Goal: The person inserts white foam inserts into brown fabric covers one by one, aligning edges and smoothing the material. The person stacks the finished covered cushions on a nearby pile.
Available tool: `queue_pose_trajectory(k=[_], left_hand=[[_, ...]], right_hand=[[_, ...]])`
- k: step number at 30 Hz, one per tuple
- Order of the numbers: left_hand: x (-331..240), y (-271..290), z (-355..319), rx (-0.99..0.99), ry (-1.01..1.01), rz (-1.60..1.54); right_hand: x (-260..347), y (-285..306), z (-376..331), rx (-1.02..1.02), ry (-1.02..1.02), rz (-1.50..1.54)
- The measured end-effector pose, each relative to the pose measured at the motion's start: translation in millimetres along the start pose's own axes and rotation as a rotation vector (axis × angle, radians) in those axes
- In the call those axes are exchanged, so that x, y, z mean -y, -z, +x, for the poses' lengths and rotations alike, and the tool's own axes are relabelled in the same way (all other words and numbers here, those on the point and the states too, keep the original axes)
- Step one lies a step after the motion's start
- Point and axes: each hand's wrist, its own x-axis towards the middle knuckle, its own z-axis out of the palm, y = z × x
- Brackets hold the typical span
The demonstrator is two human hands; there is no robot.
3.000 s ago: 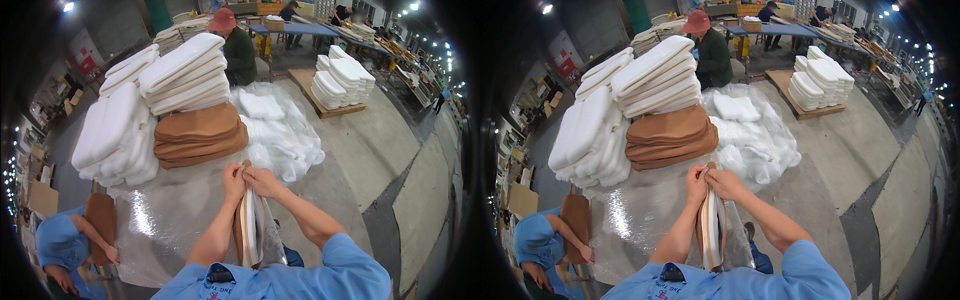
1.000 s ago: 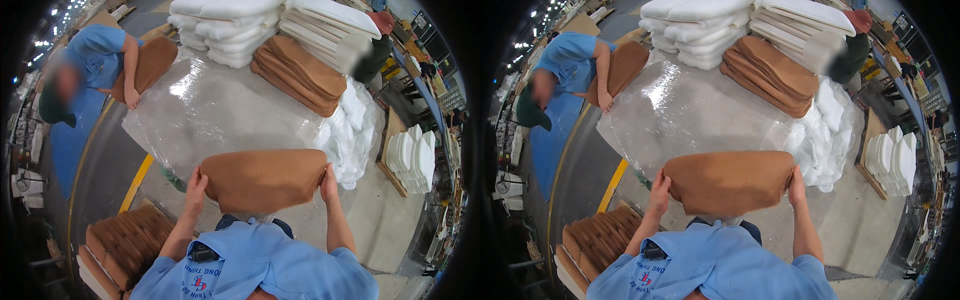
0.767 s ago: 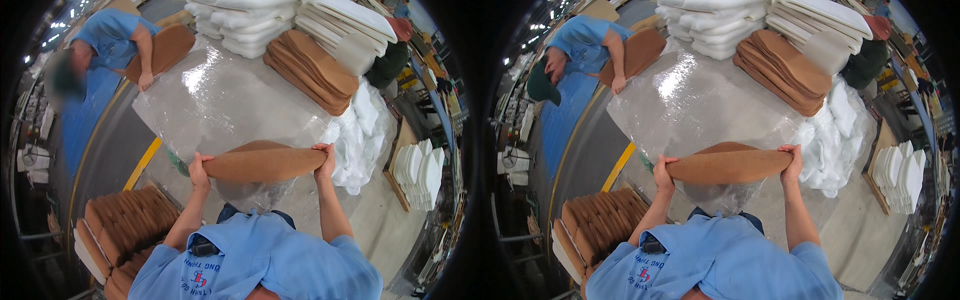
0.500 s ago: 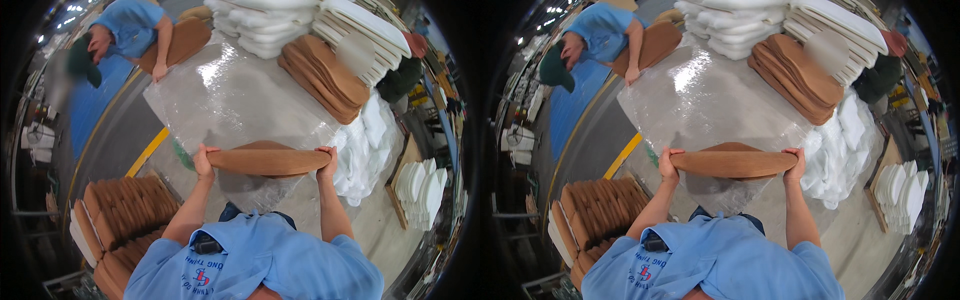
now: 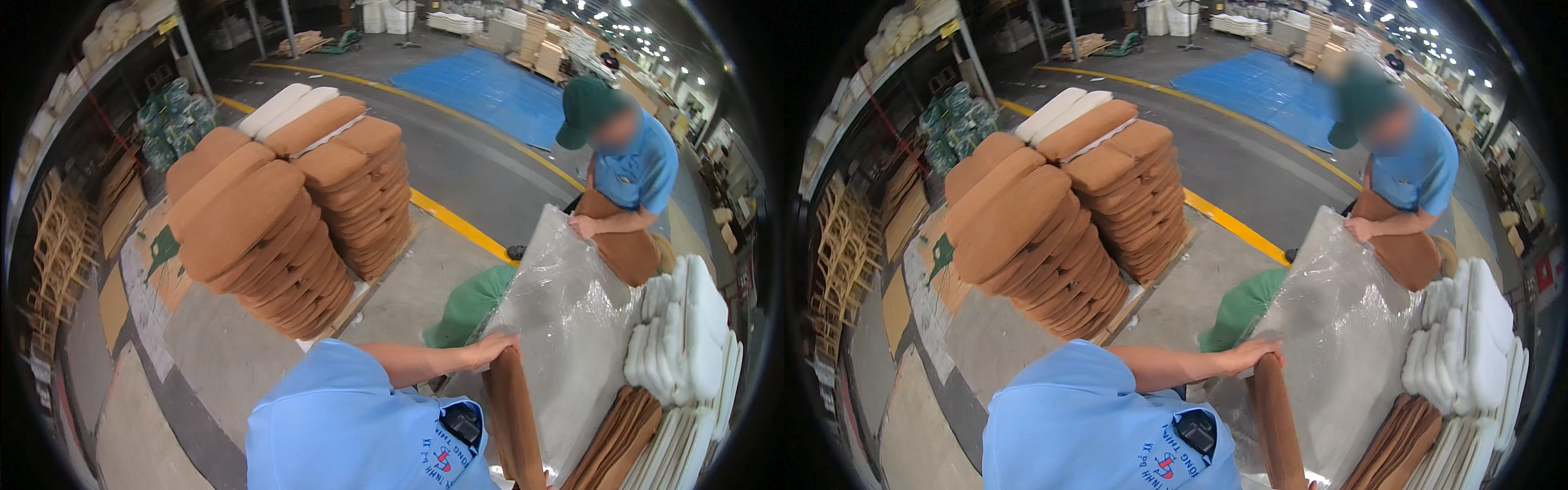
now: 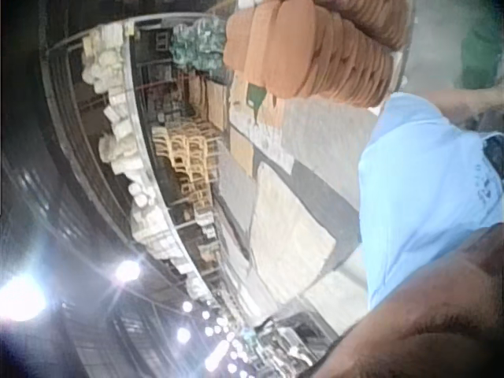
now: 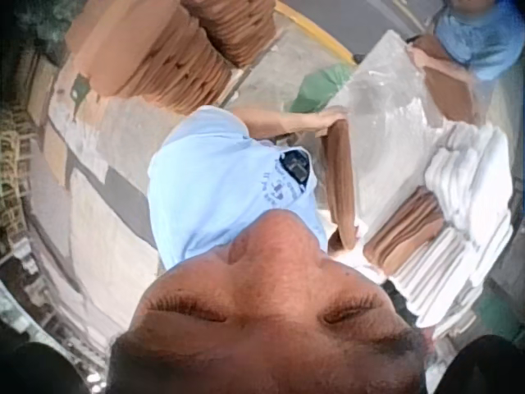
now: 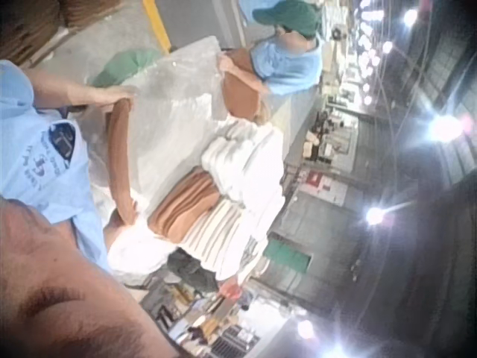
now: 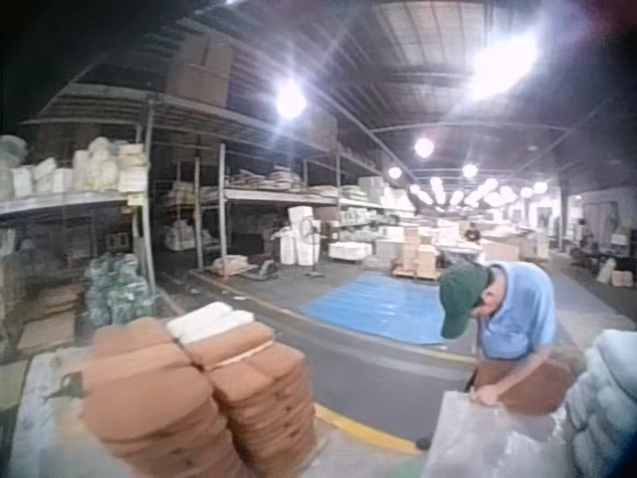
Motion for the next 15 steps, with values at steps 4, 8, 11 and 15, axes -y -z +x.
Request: queue_pose_trajectory(k=[4, 8, 11, 15], left_hand=[[16, 31, -42, -0.045, -0.123, -0.028], [37, 51, -67, -0.159, -0.128, 0.006], [31, 49, -76, -0.235, 0.174, 0.040], [29, 64, -91, -0.209, 0.504, -0.175]], right_hand=[[17, -21, -2, 0.065, -0.019, 0.030], [29, -39, -4, 0.108, -0.022, 0.082], [36, -35, -4, 0.080, -0.033, 0.112], [44, -40, -8, 0.099, -0.041, 0.172]])
